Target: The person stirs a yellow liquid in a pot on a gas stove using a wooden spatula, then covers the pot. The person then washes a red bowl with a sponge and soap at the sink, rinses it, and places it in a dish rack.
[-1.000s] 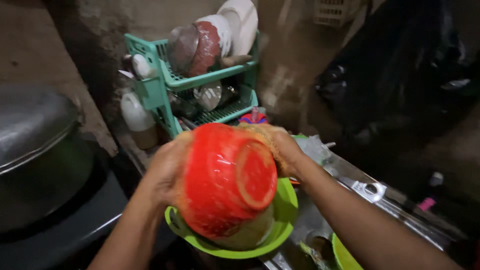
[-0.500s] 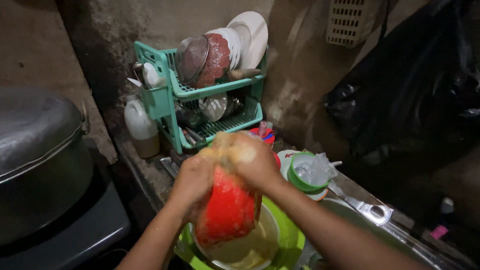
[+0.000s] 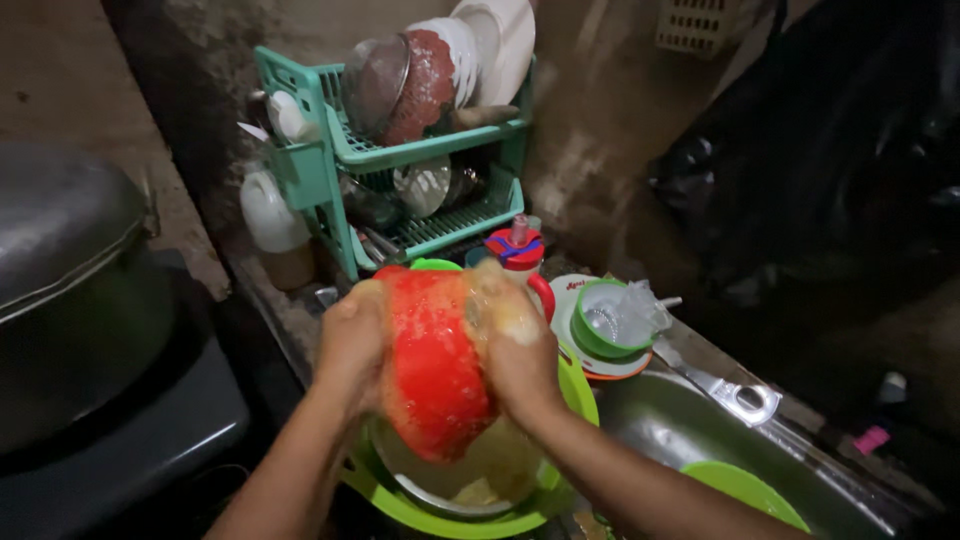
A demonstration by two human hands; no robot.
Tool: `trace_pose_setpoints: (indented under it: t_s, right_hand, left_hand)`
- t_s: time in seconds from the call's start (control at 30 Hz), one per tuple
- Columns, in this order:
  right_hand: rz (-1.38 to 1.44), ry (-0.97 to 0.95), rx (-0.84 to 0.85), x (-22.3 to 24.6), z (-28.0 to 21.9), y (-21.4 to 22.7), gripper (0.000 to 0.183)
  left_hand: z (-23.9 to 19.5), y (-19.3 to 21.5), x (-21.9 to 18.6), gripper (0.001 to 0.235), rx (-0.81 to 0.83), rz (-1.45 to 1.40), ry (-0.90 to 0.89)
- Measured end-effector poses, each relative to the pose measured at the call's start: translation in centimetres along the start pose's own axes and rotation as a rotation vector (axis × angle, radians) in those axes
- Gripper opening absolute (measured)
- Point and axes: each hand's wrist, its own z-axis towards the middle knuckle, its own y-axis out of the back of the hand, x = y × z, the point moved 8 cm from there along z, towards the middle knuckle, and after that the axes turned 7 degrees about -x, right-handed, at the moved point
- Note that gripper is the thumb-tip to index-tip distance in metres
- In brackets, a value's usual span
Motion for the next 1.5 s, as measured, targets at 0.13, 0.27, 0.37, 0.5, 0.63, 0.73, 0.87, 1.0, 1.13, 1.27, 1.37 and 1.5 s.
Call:
trace_pose_setpoints:
  t_s: [0.13, 0.27, 0.37, 0.5, 0.63, 0.73, 0.87, 1.0, 1.13, 1.27, 1.37, 1.5]
  right_hand:
    - [-0.168, 0.149, -0.012, 3.4, 2.1, -0.9, 0.021]
    - [-0.426, -0.435, -0.144, -1.8, 5.8, 3.4, 0.029]
    - [-0.391, -0.508, -0.166, -3.8, 7.9, 6.8, 0.023]
    - [-0.164, -0.439, -0.217, -4.6, 11.0, 9.5, 0.02]
    - [0.315, -0.634, 0.106, -6.2, 12.6, 7.6, 0.026]
    - [0.315, -0.783, 0.138, -9.6, 12.8, 7.8, 0.025]
    - [0.268, -1.026, -0.019, -16.2, 9.3, 8.5, 0.021]
    - [0.019, -1.086, -0.163, -17.4, 6.2, 10.3, 0.02]
    - [-0.118, -0.968, -0.073, -15.6, 5.9, 11.7, 0.021]
    - [-0.191, -0.605, -0.243, -14.7, 6.6, 19.3, 0.021]
    - [-0.712, -0.193, -0.521, -12.4, 6.1, 28.7, 0.021]
    - [-1.097, -0.069, -0.671, -14.1, 2.2, 39.9, 0.034]
  left_hand:
    - [-0.5, -1.4, 0.5, 0.022, 0.161, -0.096, 0.177]
    - [-1.9, -3.5, -0.5, 0.018, 0.358, 0.28, -0.03]
    - [-5.4, -6.6, -0.7, 0.018, 0.687, 0.481, -0.36]
    - [-8.5, -7.4, 1.8, 0.017, 0.744, 0.966, -0.52]
    - [-10.5, -8.1, 5.3, 0.016, 0.881, 1.285, -0.595]
    - [-11.0, -8.3, 7.8, 0.016, 0.945, 1.389, -0.704]
    - [-11.3, -7.4, 11.3, 0.015, 0.98, 1.505, -0.804]
    - [-11.7, -5.8, 13.5, 0.023, 1.002, 1.493, -0.704]
    - [-11.6, -5.9, 13.8, 0.014, 0.916, 1.539, -0.696]
    - [-11.4, -6.7, 12.8, 0.014, 0.808, 1.463, -0.559]
    - [-11.8, -7.4, 11.7, 0.028, 0.618, 1.421, -0.377]
    - [-16.9, -12.5, 7.6, 0.023, 0.604, 0.882, -0.856]
